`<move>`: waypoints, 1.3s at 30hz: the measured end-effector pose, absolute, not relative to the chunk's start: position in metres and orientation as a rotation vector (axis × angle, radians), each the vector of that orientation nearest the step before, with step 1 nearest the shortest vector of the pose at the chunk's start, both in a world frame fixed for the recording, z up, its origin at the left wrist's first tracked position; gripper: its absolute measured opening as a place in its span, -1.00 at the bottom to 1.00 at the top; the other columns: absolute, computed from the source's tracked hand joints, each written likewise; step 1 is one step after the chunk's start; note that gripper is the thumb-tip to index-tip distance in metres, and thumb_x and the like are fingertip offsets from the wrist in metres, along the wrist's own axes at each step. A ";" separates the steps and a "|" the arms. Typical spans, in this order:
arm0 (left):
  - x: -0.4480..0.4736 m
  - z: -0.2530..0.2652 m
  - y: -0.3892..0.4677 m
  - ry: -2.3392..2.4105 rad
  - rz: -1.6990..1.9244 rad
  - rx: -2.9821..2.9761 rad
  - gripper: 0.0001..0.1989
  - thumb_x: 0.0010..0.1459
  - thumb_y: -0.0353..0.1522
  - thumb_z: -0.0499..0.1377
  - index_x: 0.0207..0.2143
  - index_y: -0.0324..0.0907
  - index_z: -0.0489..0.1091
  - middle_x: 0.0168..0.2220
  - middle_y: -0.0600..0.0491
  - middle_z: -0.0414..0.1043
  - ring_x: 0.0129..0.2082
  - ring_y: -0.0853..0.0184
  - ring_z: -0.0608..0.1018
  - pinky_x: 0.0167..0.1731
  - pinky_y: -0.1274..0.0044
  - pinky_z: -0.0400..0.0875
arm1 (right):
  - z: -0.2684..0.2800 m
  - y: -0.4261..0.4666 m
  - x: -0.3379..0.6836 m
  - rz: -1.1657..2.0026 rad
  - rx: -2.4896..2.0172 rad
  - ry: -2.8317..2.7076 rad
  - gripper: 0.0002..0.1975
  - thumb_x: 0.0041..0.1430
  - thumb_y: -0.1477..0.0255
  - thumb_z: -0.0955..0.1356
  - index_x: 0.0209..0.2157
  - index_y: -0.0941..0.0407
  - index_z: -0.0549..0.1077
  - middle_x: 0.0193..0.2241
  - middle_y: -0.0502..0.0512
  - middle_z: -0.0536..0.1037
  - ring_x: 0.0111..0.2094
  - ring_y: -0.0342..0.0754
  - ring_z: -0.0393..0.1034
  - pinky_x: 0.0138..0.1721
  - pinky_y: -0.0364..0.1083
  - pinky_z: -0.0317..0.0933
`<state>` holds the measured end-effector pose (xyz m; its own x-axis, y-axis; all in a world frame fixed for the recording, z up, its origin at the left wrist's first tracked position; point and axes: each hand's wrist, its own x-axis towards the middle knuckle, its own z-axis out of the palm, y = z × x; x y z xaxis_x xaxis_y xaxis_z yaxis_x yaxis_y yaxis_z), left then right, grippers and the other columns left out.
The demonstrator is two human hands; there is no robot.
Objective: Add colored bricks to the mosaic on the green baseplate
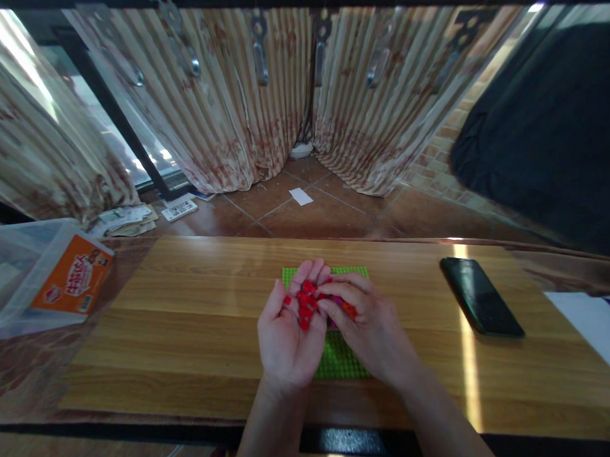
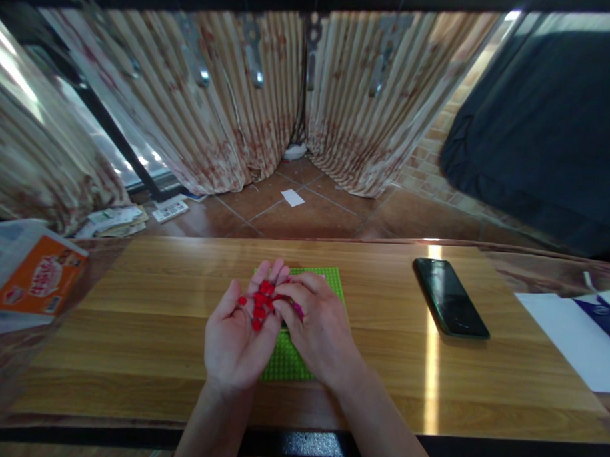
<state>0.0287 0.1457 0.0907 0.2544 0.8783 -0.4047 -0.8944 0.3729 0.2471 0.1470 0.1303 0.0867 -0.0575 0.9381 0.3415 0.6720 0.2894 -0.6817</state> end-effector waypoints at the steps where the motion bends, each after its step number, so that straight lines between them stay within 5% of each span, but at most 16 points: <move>1: 0.029 0.091 0.146 0.525 1.213 -0.046 -0.56 0.29 -0.25 -0.10 0.04 -0.32 0.36 0.08 -0.20 0.39 0.14 0.22 0.40 0.12 0.40 0.29 | 0.086 0.130 0.146 0.420 -1.441 -1.810 -0.86 0.21 0.44 0.32 -0.26 0.03 0.54 -0.20 0.12 0.51 -0.16 -0.01 0.41 -0.08 0.05 0.34; 17: 0.027 0.088 0.147 0.548 1.291 -0.105 -0.60 0.27 -0.27 -0.06 -0.02 -0.33 0.39 0.04 -0.24 0.42 0.10 0.18 0.43 0.07 0.35 0.35 | 0.084 0.135 0.176 0.438 -1.499 -1.517 -0.87 0.17 0.34 0.33 -0.37 0.05 0.50 -0.43 0.02 0.56 -0.40 -0.09 0.45 -0.32 -0.08 0.32; 30: 0.025 0.086 0.149 0.573 1.326 -0.164 -0.65 0.25 -0.28 -0.03 -0.13 -0.33 0.43 -0.06 -0.19 0.48 0.03 0.21 0.49 0.06 0.36 0.38 | 0.070 0.142 0.191 0.364 -1.566 -1.635 -0.81 0.16 0.50 0.29 -0.31 0.06 0.55 -0.35 0.05 0.57 -0.33 -0.08 0.47 -0.27 -0.07 0.33; 39: 0.025 0.088 0.149 0.570 1.320 -0.188 -0.65 0.25 -0.30 -0.03 -0.13 -0.33 0.43 -0.08 -0.19 0.48 0.01 0.24 0.50 0.06 0.36 0.37 | 0.065 0.142 0.185 0.215 -1.669 -1.672 -0.88 0.16 0.42 0.32 -0.38 0.05 0.52 -0.39 0.04 0.57 -0.33 -0.04 0.45 -0.27 -0.06 0.29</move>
